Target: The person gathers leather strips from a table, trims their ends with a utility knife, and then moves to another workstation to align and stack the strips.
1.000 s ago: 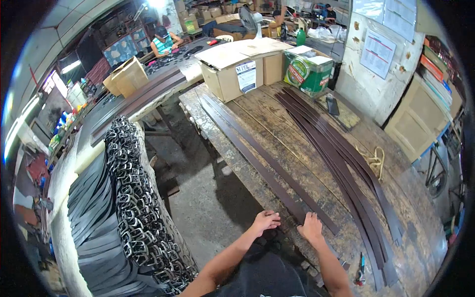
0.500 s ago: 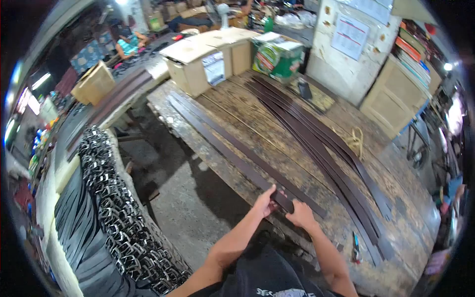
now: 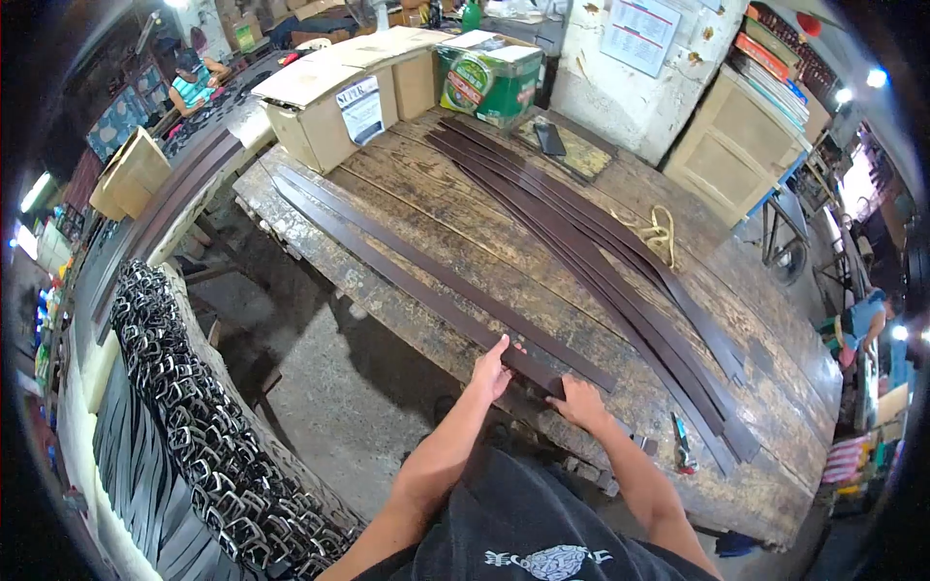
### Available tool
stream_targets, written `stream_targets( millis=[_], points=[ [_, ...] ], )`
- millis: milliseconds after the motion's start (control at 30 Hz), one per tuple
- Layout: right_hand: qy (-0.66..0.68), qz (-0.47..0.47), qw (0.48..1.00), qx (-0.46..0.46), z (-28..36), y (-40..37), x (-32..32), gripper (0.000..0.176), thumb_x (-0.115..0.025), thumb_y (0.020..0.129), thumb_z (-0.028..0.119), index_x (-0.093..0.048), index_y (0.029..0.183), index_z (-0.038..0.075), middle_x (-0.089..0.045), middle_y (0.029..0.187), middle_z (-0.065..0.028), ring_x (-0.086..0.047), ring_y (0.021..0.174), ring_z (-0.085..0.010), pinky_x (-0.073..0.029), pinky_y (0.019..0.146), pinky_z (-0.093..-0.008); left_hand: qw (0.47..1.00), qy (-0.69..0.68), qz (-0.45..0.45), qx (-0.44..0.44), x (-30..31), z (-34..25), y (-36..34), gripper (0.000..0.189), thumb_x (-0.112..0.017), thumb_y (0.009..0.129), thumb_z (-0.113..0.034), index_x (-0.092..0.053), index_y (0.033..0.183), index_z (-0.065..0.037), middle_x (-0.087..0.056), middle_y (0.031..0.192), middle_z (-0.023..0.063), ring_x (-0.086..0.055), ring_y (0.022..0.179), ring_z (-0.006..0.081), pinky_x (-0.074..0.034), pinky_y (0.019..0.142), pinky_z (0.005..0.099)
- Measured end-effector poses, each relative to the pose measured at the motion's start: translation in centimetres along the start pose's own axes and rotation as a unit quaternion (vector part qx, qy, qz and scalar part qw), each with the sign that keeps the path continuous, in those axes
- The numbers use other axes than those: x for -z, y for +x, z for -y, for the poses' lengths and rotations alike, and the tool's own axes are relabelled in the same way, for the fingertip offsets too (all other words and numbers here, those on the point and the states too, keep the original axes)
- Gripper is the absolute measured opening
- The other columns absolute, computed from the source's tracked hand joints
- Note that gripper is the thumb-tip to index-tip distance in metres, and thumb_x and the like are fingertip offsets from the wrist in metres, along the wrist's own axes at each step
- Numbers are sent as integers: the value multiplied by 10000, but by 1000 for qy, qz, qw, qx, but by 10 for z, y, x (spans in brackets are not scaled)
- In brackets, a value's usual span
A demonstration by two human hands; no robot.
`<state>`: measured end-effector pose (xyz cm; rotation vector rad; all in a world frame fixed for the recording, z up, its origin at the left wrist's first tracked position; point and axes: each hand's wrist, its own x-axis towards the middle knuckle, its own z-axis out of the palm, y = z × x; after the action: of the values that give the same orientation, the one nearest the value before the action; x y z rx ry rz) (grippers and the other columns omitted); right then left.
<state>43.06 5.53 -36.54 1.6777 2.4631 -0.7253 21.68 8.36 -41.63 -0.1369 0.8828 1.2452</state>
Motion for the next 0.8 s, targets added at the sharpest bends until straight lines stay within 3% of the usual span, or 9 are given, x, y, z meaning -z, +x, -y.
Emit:
stream_targets(
  millis=[100,233,333,467,500,533,567,700,800],
  points=[
    [-9,-17,1000,25,7,-2,11,558,-674,818,405,-490,1080,-52,-630,920,-292,-617,904,-448,-493,761,-517,998,-40,-27,-34,-2,1,8,365,-623,925,-250,-520,1146,22,-644,1030,165,-649,904,287,-545,813,404],
    [-29,-26,999,7,46,-24,55,620,-672,804,477,-518,1083,-55,-632,1002,-280,-610,964,-426,-492,798,-483,983,-49,-99,-144,-6,-35,5,268,-678,881,-285,-622,901,-23,-658,789,92,-639,693,207,-529,615,356],
    [-38,-47,998,2,45,-26,54,632,-672,798,502,-534,1068,-53,-648,968,-264,-628,914,-423,-503,769,-479,977,-19,-115,-176,2,-82,8,285,-684,871,-309,-629,875,-30,-661,786,83,-634,654,206,-520,589,343],
    [-72,-28,997,22,52,-51,77,584,-624,844,499,-552,1001,-59,-662,826,-228,-657,776,-399,-526,674,-474,972,27,-141,-185,26,-143,39,410,-589,892,-406,-666,965,-10,-668,918,113,-590,913,264,-453,821,460],
    [-85,-20,996,15,52,-65,86,570,-614,858,486,-552,990,-65,-665,784,-218,-665,737,-390,-533,652,-471,971,72,-38,-223,49,-158,60,389,-548,893,-389,-638,968,-19,-656,894,122,-590,837,277,-439,832,455],
    [-88,28,996,-15,58,-80,100,525,-595,882,454,-539,978,-60,-659,764,-219,-668,735,-383,-531,629,-468,963,57,-83,-250,31,-168,40,353,-516,894,-372,-606,936,-34,-635,843,133,-586,803,295,-446,810,459],
    [-80,14,997,-10,51,-98,107,525,-595,882,452,-533,987,-58,-659,761,-218,-668,731,-381,-532,626,-464,964,61,-28,-258,66,-184,71,332,-486,902,-371,-571,874,-51,-614,805,140,-583,771,305,-460,762,437],
    [-59,-1,998,-21,42,-164,144,472,-636,857,384,-513,1003,-48,-649,744,-195,-668,714,-375,-528,597,-454,969,11,-63,-238,90,-251,69,579,-433,923,-477,-451,1242,7,-575,1097,160,-572,1001,328,-459,901,459],
    [-90,-37,995,-35,0,-209,133,434,-718,783,301,-513,976,-28,-640,772,-174,-666,718,-365,-519,586,-462,957,37,-76,-278,71,-267,30,567,-397,920,-533,-554,1061,-6,-588,938,130,-554,892,280,-456,815,468]
  ],
)
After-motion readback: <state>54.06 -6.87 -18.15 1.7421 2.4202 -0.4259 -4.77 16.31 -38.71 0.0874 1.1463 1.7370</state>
